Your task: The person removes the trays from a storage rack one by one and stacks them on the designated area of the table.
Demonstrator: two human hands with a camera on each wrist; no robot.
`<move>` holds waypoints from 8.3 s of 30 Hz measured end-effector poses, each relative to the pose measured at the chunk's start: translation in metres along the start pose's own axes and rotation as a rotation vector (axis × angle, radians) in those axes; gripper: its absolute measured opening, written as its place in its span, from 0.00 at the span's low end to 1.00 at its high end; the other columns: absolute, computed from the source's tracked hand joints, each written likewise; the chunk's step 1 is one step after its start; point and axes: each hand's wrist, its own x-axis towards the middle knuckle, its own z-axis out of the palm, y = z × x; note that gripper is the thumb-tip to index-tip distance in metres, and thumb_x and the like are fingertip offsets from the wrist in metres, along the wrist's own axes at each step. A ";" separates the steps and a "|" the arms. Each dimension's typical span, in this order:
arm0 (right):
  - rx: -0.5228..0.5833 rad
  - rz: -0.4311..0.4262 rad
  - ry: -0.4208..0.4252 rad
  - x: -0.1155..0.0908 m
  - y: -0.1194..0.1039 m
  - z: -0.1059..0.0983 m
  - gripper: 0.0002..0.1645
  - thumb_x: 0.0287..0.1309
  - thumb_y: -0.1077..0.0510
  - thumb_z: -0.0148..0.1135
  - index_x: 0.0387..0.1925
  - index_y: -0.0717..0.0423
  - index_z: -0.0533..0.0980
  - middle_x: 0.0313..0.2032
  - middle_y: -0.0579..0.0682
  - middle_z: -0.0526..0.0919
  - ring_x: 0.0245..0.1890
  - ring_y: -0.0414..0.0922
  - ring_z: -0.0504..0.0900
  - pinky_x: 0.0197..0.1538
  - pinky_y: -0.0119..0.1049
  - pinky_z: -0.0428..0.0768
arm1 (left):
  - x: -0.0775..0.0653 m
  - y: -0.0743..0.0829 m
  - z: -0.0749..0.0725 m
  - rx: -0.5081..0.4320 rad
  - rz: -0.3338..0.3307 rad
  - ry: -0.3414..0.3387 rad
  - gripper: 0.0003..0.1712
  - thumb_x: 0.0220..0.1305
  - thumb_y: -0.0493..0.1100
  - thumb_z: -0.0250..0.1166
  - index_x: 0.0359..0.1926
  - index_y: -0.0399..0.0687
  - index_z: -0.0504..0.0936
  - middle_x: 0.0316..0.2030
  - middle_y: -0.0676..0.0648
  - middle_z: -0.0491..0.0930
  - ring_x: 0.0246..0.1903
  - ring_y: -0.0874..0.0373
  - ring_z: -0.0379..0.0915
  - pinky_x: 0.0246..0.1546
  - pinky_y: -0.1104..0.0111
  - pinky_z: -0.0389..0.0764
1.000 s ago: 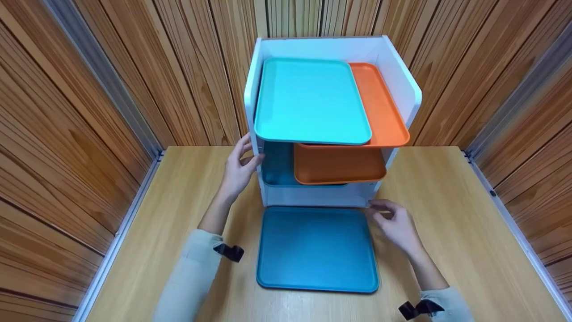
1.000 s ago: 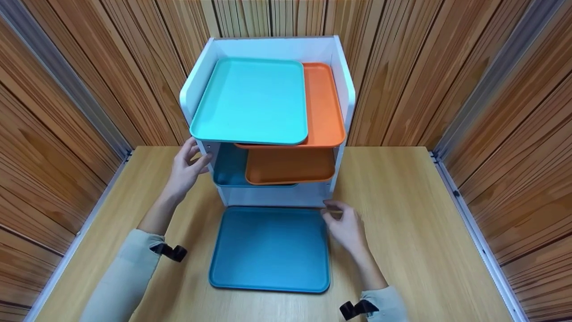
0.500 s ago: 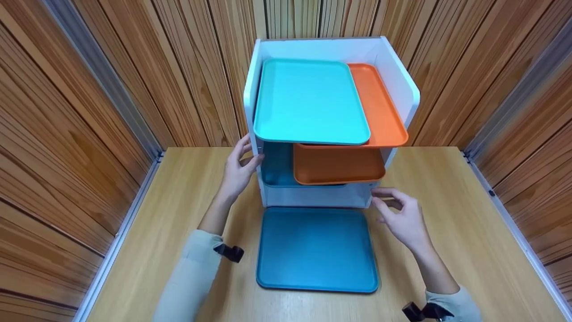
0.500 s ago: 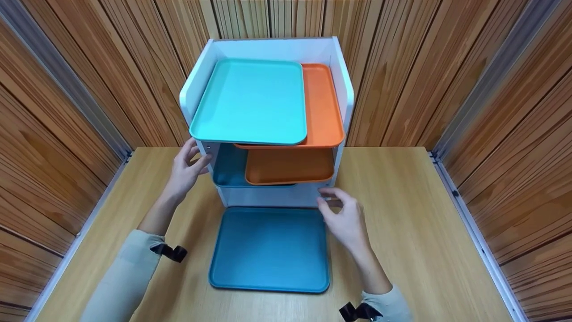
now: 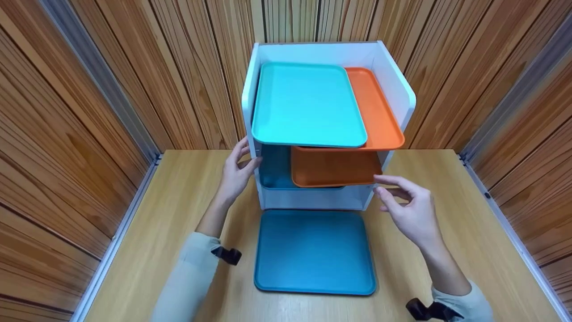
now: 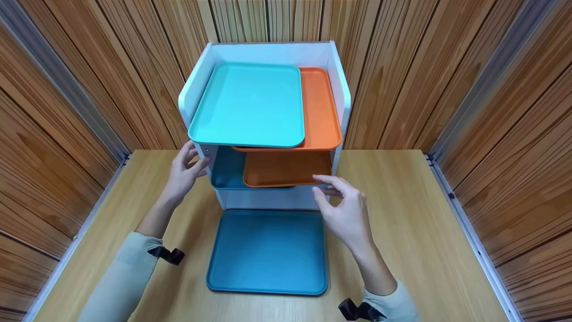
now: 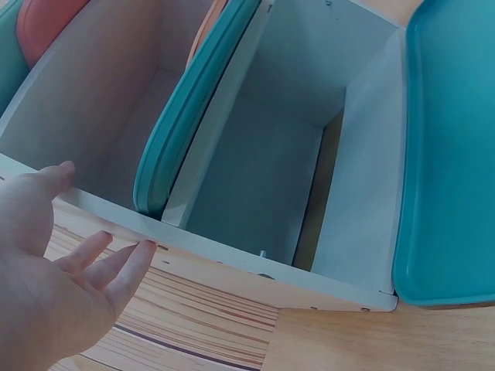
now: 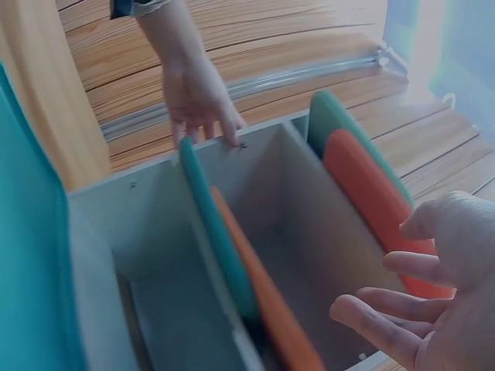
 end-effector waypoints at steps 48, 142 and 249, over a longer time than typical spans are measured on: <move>-0.325 -0.461 0.039 0.075 -0.050 0.040 0.21 0.68 0.63 0.77 0.61 0.59 0.89 0.56 0.61 0.90 0.56 0.58 0.87 0.54 0.37 0.84 | -0.003 -0.001 0.002 -0.009 0.002 -0.001 0.37 0.87 0.40 0.61 0.89 0.55 0.63 0.80 0.36 0.73 0.74 0.32 0.80 0.74 0.39 0.84; 0.814 -0.027 0.425 0.053 -0.073 0.061 0.57 0.75 0.74 0.62 0.92 0.47 0.46 0.82 0.58 0.65 0.69 0.59 0.79 0.48 0.43 0.97 | -0.003 -0.001 0.001 -0.014 0.038 -0.027 0.38 0.88 0.40 0.60 0.90 0.54 0.59 0.81 0.35 0.69 0.75 0.30 0.79 0.77 0.36 0.80; 1.426 -0.018 -0.409 0.034 0.014 -0.067 0.39 0.85 0.67 0.24 0.89 0.52 0.59 0.80 0.59 0.73 0.71 0.56 0.86 0.69 0.45 0.91 | -0.003 -0.001 0.000 -0.016 0.040 -0.015 0.38 0.88 0.40 0.59 0.90 0.50 0.59 0.82 0.35 0.70 0.78 0.33 0.75 0.77 0.39 0.82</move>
